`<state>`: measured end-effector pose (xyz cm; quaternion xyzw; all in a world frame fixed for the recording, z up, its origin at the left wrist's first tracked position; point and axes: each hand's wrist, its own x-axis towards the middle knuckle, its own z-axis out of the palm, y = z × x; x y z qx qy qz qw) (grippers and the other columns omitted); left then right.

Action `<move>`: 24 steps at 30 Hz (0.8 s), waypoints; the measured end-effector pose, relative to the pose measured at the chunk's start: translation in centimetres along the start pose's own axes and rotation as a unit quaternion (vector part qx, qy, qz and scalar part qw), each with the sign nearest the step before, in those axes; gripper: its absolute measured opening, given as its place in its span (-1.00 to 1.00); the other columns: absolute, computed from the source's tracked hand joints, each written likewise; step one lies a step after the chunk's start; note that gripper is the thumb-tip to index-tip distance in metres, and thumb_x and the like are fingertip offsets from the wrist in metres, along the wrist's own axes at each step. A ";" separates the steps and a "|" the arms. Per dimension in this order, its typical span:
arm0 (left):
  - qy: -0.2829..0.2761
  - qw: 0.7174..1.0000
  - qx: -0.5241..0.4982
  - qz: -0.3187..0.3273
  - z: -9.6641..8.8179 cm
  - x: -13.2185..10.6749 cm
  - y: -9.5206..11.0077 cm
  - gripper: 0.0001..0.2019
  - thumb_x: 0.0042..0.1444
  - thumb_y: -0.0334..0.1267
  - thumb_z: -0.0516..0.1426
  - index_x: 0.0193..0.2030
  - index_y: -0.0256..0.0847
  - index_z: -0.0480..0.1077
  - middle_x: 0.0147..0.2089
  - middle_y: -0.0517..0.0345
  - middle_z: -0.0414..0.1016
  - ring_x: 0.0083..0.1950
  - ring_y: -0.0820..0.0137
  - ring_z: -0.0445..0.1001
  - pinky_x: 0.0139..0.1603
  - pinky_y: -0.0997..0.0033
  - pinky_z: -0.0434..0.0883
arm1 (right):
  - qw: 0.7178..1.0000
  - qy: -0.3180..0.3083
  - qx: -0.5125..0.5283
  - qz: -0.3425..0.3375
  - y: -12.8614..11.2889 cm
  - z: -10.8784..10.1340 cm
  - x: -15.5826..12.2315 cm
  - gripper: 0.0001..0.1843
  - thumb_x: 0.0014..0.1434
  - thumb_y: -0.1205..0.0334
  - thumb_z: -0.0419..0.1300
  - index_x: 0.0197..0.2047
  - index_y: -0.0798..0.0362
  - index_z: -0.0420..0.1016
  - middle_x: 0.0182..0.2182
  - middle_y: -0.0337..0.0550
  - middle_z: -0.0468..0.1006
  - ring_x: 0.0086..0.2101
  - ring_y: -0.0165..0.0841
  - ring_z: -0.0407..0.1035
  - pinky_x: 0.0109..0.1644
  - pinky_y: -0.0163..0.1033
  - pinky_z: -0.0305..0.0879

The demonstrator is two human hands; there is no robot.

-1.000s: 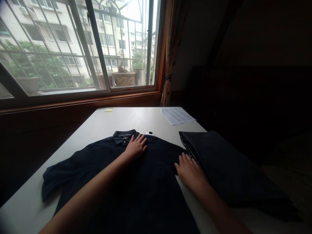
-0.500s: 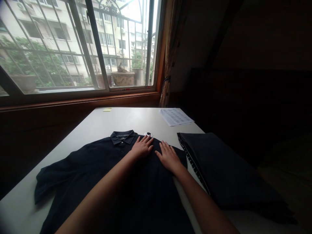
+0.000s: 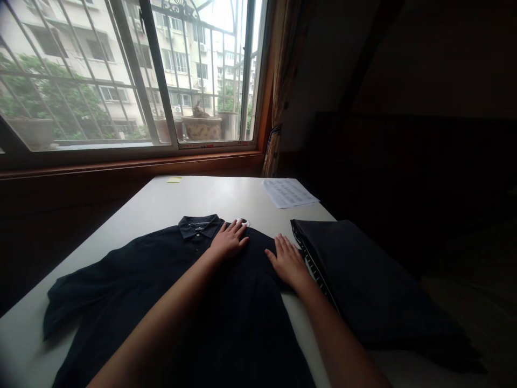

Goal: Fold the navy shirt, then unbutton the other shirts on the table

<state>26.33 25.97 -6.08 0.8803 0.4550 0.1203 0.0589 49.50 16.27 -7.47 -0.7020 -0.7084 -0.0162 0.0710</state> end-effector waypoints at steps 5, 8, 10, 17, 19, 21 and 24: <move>0.012 0.999 -0.003 -0.035 -0.1 -0.1 -0.4 -0.38 0.36 0.13 -0.18 0.47 -0.06 0.08 0.54 0.04 -0.05 0.55 0.16 -0.14 0.50 -0.11 -0.15 | 1.000 -0.002 0.002 0.007 0.2 -0.1 -0.1 -0.19 0.40 -0.22 -0.26 0.48 0.17 -0.02 0.46 0.03 -0.04 0.42 -0.15 -0.14 0.47 0.02 -0.17; 0.024 0.998 -0.006 -0.053 -0.1 -0.2 -0.7 -0.37 0.35 0.12 -0.15 0.46 -0.10 0.09 0.53 -0.01 -0.03 0.55 0.13 -0.11 0.49 -0.10 -0.11 | 1.000 -0.009 -0.001 0.011 0.0 -0.3 -0.2 -0.17 0.40 -0.23 -0.27 0.48 0.22 -0.02 0.46 0.05 -0.05 0.43 -0.15 -0.16 0.47 0.01 -0.18; 0.035 0.998 -0.009 -0.053 -0.1 -0.3 -0.7 -0.37 0.35 0.11 -0.13 0.46 -0.12 0.10 0.52 -0.04 0.00 0.54 0.10 -0.08 0.49 -0.12 -0.07 | 1.000 -0.008 -0.004 0.009 0.0 -0.4 -0.2 -0.18 0.41 -0.21 -0.27 0.47 0.24 0.00 0.46 0.07 -0.04 0.42 -0.15 -0.14 0.47 0.00 -0.17; 0.105 0.993 -0.023 0.043 -1.5 -1.6 -0.2 -0.52 0.36 -0.18 -0.03 0.38 -0.15 0.25 0.49 0.00 0.11 0.53 0.15 -0.06 0.51 -0.06 -0.07 | 0.997 0.064 -0.050 -0.005 0.1 -1.2 -0.7 -0.44 0.42 0.10 -0.15 0.37 0.13 0.22 0.34 0.05 0.28 0.31 -0.03 0.12 0.42 0.13 -0.12; 0.107 0.990 -0.032 0.089 -1.9 -2.0 0.0 -0.61 0.33 -0.27 0.00 0.24 -0.09 0.41 0.35 0.08 0.36 0.43 0.24 0.18 0.47 0.13 0.11 | 0.994 0.092 -0.061 -0.004 0.3 -1.8 -0.9 -0.49 0.40 0.22 -0.13 0.34 0.11 0.27 0.25 0.08 0.40 0.21 -0.02 0.24 0.39 0.13 -0.08; 0.103 0.986 -0.042 0.124 -2.2 -2.3 0.1 -0.68 0.30 -0.31 0.04 0.08 -0.04 0.53 0.18 0.13 0.52 0.25 0.31 0.40 0.33 0.29 0.32 | 0.992 0.099 -0.074 0.005 0.5 -2.4 -0.9 -0.51 0.38 0.28 -0.11 0.30 0.14 0.31 0.13 0.17 0.47 0.09 0.00 0.33 0.32 0.10 0.04; 0.103 0.983 -0.047 0.145 -2.4 -2.5 0.3 -0.72 0.25 -0.33 0.07 -0.03 -0.07 0.57 0.08 0.13 0.58 0.12 0.30 0.48 0.19 0.33 0.43 | 0.990 0.087 -0.104 0.035 0.7 -3.3 -1.1 -0.56 0.35 0.29 -0.05 0.23 0.17 0.37 0.01 0.24 0.48 -0.02 0.03 0.35 0.12 0.07 0.22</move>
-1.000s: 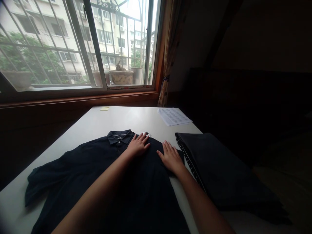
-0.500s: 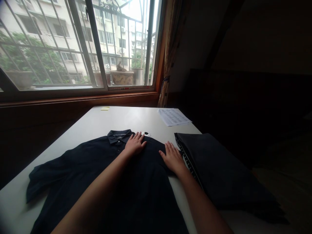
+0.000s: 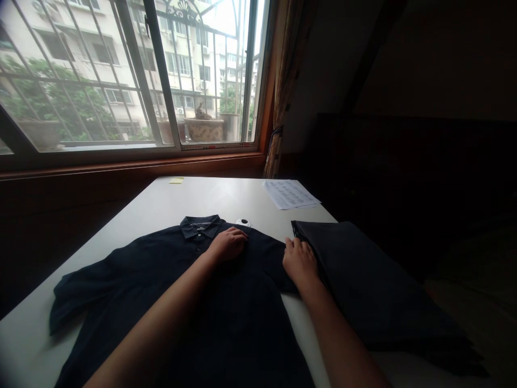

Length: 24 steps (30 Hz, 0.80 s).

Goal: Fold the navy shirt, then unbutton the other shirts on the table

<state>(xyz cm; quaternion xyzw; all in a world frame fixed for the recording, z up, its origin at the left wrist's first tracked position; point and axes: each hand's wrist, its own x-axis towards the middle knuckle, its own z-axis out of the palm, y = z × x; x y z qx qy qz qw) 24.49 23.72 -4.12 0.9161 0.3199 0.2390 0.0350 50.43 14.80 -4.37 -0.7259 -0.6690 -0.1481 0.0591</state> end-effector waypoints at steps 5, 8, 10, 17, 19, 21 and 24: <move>-0.014 1.000 0.008 0.001 0.4 0.3 0.1 -0.66 0.21 -0.37 0.09 0.08 -0.12 0.52 0.14 0.10 0.55 0.15 0.26 0.47 0.23 0.28 0.41 | 0.999 -0.020 -0.025 0.025 0.2 -1.3 0.0 -0.71 0.33 0.17 0.07 0.00 0.13 0.48 -0.09 0.14 0.46 -0.06 -0.04 0.35 -0.03 -0.07 0.25; -0.038 0.999 0.015 -0.003 0.6 0.3 0.3 -0.63 0.24 -0.36 0.06 0.15 -0.16 0.48 0.22 0.04 0.50 0.21 0.25 0.45 0.28 0.26 0.37 | 0.998 -0.046 0.004 0.040 0.5 -2.0 0.3 -0.74 0.30 0.10 0.12 -0.12 0.09 0.51 -0.14 0.06 0.46 -0.12 -0.12 0.41 -0.08 -0.13 0.24; -0.059 0.998 0.018 -0.002 0.4 -0.4 0.7 -0.61 0.29 -0.26 0.06 0.22 -0.17 0.42 0.31 0.00 0.41 0.31 0.22 0.37 0.35 0.18 0.29 | 0.996 -0.071 0.030 0.050 0.8 -2.4 0.5 -0.74 0.27 0.06 0.14 -0.17 0.08 0.51 -0.14 0.04 0.44 -0.18 -0.16 0.44 -0.13 -0.16 0.24; -0.133 0.991 0.016 0.010 -1.8 -6.1 4.1 -0.38 0.38 0.09 -0.06 0.45 -0.20 0.12 0.50 -0.10 0.04 0.52 0.05 -0.04 0.46 -0.19 0.00 | 0.972 -0.156 0.163 0.069 3.3 -2.6 0.6 -0.68 0.23 0.08 0.17 -0.03 0.09 0.38 -0.07 0.08 0.49 -0.07 -0.09 0.45 -0.06 -0.14 0.29; -0.144 0.989 -0.003 0.031 -2.2 -7.5 5.3 -0.36 0.38 0.12 -0.08 0.47 -0.19 0.07 0.52 -0.09 -0.01 0.54 0.07 -0.09 0.47 -0.19 -0.05 | 0.959 -0.165 0.213 0.084 3.9 -2.8 0.8 -0.65 0.18 0.15 0.22 0.01 0.07 0.35 -0.11 0.04 0.53 -0.10 -0.11 0.47 -0.07 -0.14 0.31; -0.149 0.987 -0.024 0.056 -2.5 -8.2 6.3 -0.36 0.38 0.13 -0.09 0.47 -0.15 0.05 0.52 -0.08 -0.03 0.54 0.08 -0.10 0.48 -0.19 -0.07 | 0.950 -0.143 0.258 0.106 4.2 -3.0 1.0 -0.62 0.14 0.20 0.24 0.03 0.03 0.36 -0.10 0.01 0.55 -0.10 -0.11 0.47 -0.06 -0.14 0.33; -0.152 0.983 -0.047 0.089 -2.7 -8.3 7.3 -0.39 0.38 0.12 -0.07 0.46 -0.09 0.08 0.52 -0.03 -0.02 0.54 0.08 -0.09 0.48 -0.21 -0.10 | 0.929 -0.042 0.343 0.134 3.9 -3.4 1.3 -0.54 0.10 0.13 0.28 0.08 -0.03 0.39 -0.12 -0.05 0.54 -0.09 -0.12 0.47 -0.04 -0.10 0.35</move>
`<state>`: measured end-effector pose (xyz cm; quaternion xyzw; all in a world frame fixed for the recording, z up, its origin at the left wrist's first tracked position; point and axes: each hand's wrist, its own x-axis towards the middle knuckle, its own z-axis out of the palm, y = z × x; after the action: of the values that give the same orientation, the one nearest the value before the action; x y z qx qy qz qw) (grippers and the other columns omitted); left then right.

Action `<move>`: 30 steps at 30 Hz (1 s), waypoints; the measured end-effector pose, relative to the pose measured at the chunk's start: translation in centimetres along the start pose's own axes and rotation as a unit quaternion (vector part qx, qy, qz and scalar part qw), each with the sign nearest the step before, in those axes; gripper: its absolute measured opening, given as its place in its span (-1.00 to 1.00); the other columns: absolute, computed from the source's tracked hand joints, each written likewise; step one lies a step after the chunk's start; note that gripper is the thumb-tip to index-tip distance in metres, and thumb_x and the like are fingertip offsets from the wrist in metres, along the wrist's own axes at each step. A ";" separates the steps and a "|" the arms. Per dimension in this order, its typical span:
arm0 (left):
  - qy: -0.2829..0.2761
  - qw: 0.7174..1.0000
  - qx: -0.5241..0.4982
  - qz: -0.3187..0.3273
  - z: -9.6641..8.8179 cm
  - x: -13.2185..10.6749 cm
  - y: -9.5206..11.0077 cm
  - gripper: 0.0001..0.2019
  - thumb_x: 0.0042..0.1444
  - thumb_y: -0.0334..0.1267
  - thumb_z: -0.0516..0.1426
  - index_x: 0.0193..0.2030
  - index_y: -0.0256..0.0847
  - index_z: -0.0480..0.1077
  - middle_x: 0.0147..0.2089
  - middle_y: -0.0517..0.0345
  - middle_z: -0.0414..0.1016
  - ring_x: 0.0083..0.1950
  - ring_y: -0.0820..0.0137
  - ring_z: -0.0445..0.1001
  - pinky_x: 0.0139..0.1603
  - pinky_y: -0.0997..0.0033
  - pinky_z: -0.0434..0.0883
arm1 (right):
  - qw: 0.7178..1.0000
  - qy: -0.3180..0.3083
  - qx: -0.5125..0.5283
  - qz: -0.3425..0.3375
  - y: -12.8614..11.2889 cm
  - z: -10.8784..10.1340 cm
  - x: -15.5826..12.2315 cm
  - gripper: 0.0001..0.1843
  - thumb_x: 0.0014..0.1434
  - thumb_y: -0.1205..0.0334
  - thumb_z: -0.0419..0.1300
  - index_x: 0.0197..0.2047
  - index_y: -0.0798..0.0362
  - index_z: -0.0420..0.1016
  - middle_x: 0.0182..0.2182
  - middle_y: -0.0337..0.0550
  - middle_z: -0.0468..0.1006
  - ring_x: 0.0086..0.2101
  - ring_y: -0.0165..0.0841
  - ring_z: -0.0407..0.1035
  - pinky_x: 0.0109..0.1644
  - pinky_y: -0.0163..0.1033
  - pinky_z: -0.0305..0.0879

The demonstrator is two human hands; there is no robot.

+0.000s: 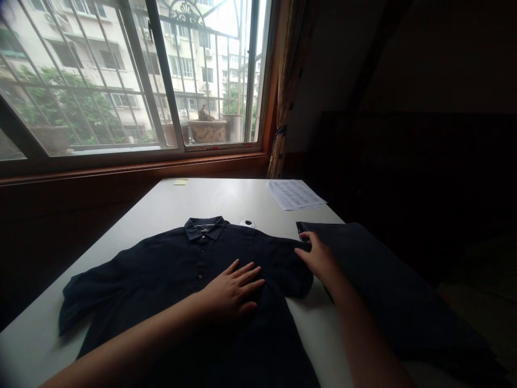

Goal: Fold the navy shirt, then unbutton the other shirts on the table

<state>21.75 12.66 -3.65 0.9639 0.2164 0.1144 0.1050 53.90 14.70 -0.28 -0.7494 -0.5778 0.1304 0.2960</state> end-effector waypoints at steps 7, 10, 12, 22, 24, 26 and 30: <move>-0.005 0.992 -0.022 0.126 -0.6 0.3 0.8 -0.53 0.40 -0.07 -0.02 0.40 -0.09 0.21 0.47 0.08 0.17 0.51 0.22 0.03 0.52 -0.02 -0.09 | 0.959 0.110 0.253 -0.070 -3.5 0.3 -1.4 -0.41 0.09 -0.06 0.34 0.14 -0.07 0.38 -0.22 -0.18 0.54 -0.23 -0.22 0.48 -0.15 -0.13 0.42; -0.011 0.986 -0.027 0.165 -0.5 0.3 1.4 -0.54 0.41 -0.08 -0.02 0.39 -0.07 0.22 0.46 0.10 0.17 0.51 0.23 0.04 0.52 -0.01 -0.09 | 0.940 0.119 0.310 -0.078 -5.3 0.2 -2.4 -0.43 0.10 -0.06 0.36 0.13 -0.09 0.39 -0.21 -0.19 0.54 -0.19 -0.22 0.49 -0.10 -0.12 0.44; -0.008 0.986 -0.029 0.165 -0.4 0.4 1.6 -0.54 0.41 -0.07 -0.02 0.39 -0.08 0.21 0.47 0.08 0.17 0.51 0.23 0.04 0.52 -0.01 -0.08 | 0.933 0.114 0.330 -0.085 -6.3 0.1 -3.1 -0.46 0.10 -0.05 0.37 0.12 -0.11 0.40 -0.20 -0.19 0.54 -0.17 -0.23 0.49 -0.07 -0.13 0.43; 0.060 0.998 0.002 0.001 0.2 0.9 -0.8 -0.55 0.37 -0.10 0.02 0.33 -0.13 0.30 0.40 0.02 0.29 0.44 0.14 0.19 0.46 -0.02 0.11 | 0.938 0.064 0.320 -0.121 -8.6 0.3 -5.1 -0.41 0.09 -0.03 0.39 0.16 -0.12 0.40 -0.10 -0.13 0.59 -0.13 -0.21 0.50 -0.03 -0.10 0.45; 0.051 0.999 0.005 -0.001 0.3 0.8 -0.7 -0.52 0.36 -0.07 0.02 0.37 -0.10 0.25 0.43 0.02 0.24 0.46 0.09 0.14 0.46 -0.09 0.08 | 0.934 0.026 0.339 -0.113 -9.3 0.5 -5.6 -0.39 0.09 -0.03 0.39 0.17 -0.12 0.38 -0.08 -0.12 0.59 -0.11 -0.19 0.50 -0.01 -0.07 0.47; 0.053 0.999 -0.003 -0.004 0.3 0.9 -0.5 -0.52 0.36 -0.06 0.03 0.37 -0.06 0.24 0.43 0.04 0.24 0.47 0.07 0.12 0.46 -0.12 0.04 | 0.923 -0.036 0.370 -0.103 -10.4 0.6 -6.5 -0.39 0.10 -0.01 0.39 0.18 -0.12 0.36 -0.04 -0.10 0.58 -0.07 -0.18 0.50 0.02 -0.05 0.47; 0.093 0.990 -0.094 -0.048 -0.1 1.2 -0.8 -0.62 0.29 -0.14 0.10 0.22 -0.06 0.41 0.28 0.01 0.42 0.36 0.06 0.28 0.42 -0.04 0.14 | 0.866 -0.205 0.448 -0.085 -12.7 0.6 -8.5 -0.38 0.12 0.07 0.38 0.21 -0.15 0.32 0.09 -0.07 0.53 0.00 -0.18 0.49 0.13 0.04 0.43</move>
<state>22.47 13.87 -3.56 0.9235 0.2593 0.2180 0.1800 41.02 8.89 5.60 -0.4408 -0.5662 0.5002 0.4847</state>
